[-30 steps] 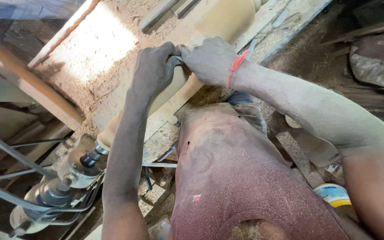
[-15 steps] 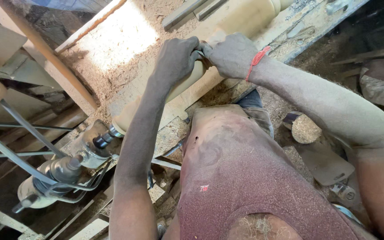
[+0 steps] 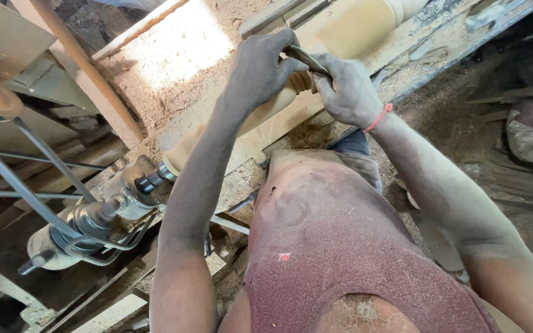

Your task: The person uses a wood lathe to shape a wooden furniture leg, applying a chisel and then sandpaper to the rotating workpiece.

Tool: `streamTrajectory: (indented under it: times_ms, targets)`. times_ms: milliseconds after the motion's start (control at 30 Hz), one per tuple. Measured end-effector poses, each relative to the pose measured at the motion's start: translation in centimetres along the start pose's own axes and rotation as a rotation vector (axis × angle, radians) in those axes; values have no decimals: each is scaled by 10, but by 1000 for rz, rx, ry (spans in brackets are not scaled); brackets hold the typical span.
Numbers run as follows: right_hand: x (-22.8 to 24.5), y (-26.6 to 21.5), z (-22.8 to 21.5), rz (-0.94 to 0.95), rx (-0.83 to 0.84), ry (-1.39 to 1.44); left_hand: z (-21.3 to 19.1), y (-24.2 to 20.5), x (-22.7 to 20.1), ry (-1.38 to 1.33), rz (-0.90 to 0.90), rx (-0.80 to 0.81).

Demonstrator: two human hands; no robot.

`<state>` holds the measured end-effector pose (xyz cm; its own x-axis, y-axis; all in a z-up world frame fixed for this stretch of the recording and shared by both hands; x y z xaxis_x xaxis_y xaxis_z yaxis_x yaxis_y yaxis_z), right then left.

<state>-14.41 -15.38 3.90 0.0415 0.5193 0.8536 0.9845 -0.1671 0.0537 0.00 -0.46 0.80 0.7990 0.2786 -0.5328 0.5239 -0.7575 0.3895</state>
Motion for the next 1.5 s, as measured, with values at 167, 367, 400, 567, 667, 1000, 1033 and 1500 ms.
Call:
streamTrajectory:
  times_ms: [167, 367, 400, 567, 667, 1000, 1033, 1500]
  targets:
    - [-21, -7, 22, 31, -111, -8, 13, 3, 9, 43, -34, 125]
    - [-49, -10, 41, 14, -141, -250, 31, 8, 17, 91, -87, 233]
    - [-51, -12, 43, 1, -157, -251, 30, 6, 17, 72, -66, 205]
    - [-57, -15, 50, -9, -202, -269, 30, 7, 15, 15, -72, 203]
    - [-54, -16, 54, 6, -222, -247, 34, 5, 16, -1, -87, 216]
    - [-53, -14, 59, -71, -271, -189, 28, 3, 12, -49, -48, 143]
    - [-52, -14, 59, -84, -273, -191, 27, 4, 12, -59, -50, 143]
    - [-43, -12, 53, -15, -265, -150, 26, 8, 14, -71, -84, 180]
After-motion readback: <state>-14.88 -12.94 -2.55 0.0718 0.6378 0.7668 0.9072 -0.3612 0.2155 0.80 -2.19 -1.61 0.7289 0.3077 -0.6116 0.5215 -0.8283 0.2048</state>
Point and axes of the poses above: each hand's wrist, its own y-axis towards the middle knuckle, its own z-axis out of the palm, x = y × z, the point moved 1 cm from there along y, towards the middle knuckle, and after that the axes turned 14 degrees about y, right-handed, at the moved point
